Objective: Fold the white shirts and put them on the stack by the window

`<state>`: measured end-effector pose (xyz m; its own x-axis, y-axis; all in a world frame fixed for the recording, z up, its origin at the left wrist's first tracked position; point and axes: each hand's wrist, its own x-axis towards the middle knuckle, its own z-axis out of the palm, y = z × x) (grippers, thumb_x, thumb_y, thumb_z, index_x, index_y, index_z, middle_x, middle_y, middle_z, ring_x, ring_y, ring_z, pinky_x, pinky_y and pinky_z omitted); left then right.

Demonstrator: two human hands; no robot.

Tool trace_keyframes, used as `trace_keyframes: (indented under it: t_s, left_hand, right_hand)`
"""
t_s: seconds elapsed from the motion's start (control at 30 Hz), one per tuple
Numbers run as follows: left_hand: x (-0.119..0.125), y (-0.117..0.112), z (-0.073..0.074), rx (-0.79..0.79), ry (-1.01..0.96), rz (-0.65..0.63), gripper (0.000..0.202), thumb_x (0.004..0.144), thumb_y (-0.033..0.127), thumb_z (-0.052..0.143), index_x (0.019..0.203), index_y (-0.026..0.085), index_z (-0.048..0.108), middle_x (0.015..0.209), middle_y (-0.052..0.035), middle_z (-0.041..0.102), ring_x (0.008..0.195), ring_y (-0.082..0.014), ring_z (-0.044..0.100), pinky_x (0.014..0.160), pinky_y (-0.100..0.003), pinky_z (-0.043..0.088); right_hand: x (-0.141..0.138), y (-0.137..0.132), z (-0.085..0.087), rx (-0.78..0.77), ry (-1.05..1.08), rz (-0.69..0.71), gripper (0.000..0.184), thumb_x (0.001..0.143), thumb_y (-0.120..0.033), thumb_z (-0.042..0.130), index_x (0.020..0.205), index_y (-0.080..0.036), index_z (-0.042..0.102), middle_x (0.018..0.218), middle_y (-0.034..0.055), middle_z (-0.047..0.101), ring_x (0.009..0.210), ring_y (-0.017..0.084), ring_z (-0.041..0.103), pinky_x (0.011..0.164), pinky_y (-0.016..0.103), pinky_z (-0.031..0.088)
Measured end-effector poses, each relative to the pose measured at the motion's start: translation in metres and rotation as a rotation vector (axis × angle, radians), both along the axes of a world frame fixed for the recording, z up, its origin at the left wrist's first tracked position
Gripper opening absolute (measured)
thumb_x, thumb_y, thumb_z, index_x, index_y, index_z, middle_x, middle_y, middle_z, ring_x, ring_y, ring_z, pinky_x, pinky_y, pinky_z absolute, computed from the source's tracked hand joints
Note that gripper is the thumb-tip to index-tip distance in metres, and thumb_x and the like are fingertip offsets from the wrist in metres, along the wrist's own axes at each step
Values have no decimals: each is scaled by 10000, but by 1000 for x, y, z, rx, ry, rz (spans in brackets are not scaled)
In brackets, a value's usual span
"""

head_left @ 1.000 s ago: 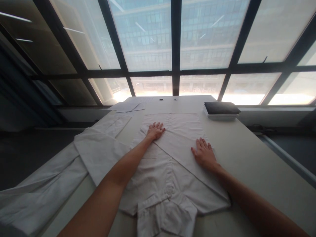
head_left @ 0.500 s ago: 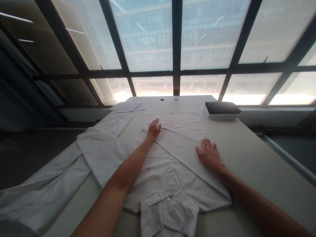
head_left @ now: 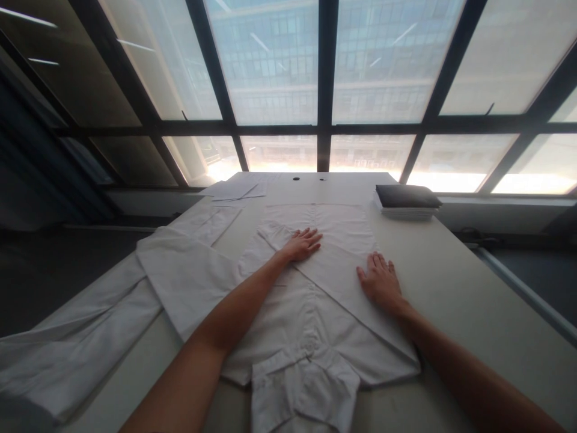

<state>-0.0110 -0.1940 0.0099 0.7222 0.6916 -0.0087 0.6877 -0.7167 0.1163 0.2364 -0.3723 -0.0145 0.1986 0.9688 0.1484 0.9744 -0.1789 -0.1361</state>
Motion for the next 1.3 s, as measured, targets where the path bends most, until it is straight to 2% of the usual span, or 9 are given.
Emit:
trace_keyframes:
  t_s: [0.2, 0.3, 0.4, 0.47, 0.57, 0.77, 1.03, 1.17, 1.3]
  left_hand:
    - [-2, 5, -5, 21, -15, 16, 604, 1040, 554, 231, 1567, 279, 334, 1663, -41, 216, 1532, -275, 174, 1218, -538, 145]
    - [-2, 4, -5, 37, -9, 20, 597, 1040, 548, 232, 1566, 286, 335, 1660, -41, 228, 1530, -269, 184, 1219, -526, 149]
    - [-2, 3, -5, 59, 4, 21, 591, 1040, 546, 231, 1565, 296, 333, 1660, -36, 230, 1529, -266, 190, 1217, -523, 161]
    - [-2, 3, -4, 65, 9, 21, 590, 1040, 544, 228, 1565, 296, 333, 1660, -34, 229, 1528, -265, 191, 1216, -522, 165]
    - [-2, 3, -4, 55, 5, 22, 592, 1039, 543, 229, 1564, 292, 337, 1660, -34, 228, 1529, -261, 190, 1219, -519, 154]
    - [-2, 4, -4, 25, -19, 29, 587, 1037, 533, 245, 1558, 285, 353, 1658, -38, 233, 1531, -257, 182, 1222, -518, 133]
    - [-2, 5, -4, 16, -20, 32, 572, 1038, 526, 267, 1556, 301, 353, 1657, -37, 238, 1531, -254, 184, 1220, -517, 137]
    - [-2, 5, -4, 9, -24, 34, 576, 1037, 531, 266, 1556, 298, 355, 1657, -38, 237, 1532, -248, 177, 1221, -514, 132]
    - [-1, 5, -3, 9, -20, 33, 579, 1035, 526, 269, 1556, 287, 358, 1656, -42, 240, 1531, -255, 182, 1220, -518, 138]
  right_hand:
    - [-2, -3, 6, 93, -9, 4, 696, 978, -404, 330, 1502, 53, 364, 1569, 258, 359, 1488, 339, 261, 1208, 516, 156]
    - [-8, -5, 11, 156, 3, 198, 664, 989, -367, 330, 1546, -6, 314, 1615, 205, 298, 1525, 282, 181, 1226, 466, 153]
    - [-16, -6, 12, 68, 47, 454, 665, 1011, -424, 312, 1569, -63, 300, 1637, 147, 270, 1530, 233, 179, 1232, 414, 182]
    - [-18, -5, 10, -5, 62, 501, 694, 1016, -484, 303, 1570, -68, 304, 1636, 150, 266, 1524, 242, 202, 1234, 423, 181]
    - [-17, -2, 6, -48, 58, 413, 723, 1019, -521, 281, 1567, -50, 303, 1640, 168, 240, 1527, 260, 186, 1238, 437, 148]
    - [4, 5, 3, -52, 16, 55, 742, 1009, -504, 285, 1546, 8, 312, 1621, 230, 258, 1518, 311, 194, 1225, 461, 124]
    - [38, 17, -5, -26, 73, -157, 725, 1013, -486, 284, 1514, 34, 356, 1597, 238, 316, 1495, 318, 250, 1206, 459, 177]
    - [36, 16, 3, 119, 115, -131, 676, 1025, -424, 270, 1518, 34, 341, 1572, 231, 372, 1491, 280, 276, 1209, 408, 188]
    - [19, 9, 15, 214, 121, 159, 626, 1029, -387, 278, 1541, -33, 345, 1601, 171, 347, 1517, 232, 222, 1226, 412, 180]
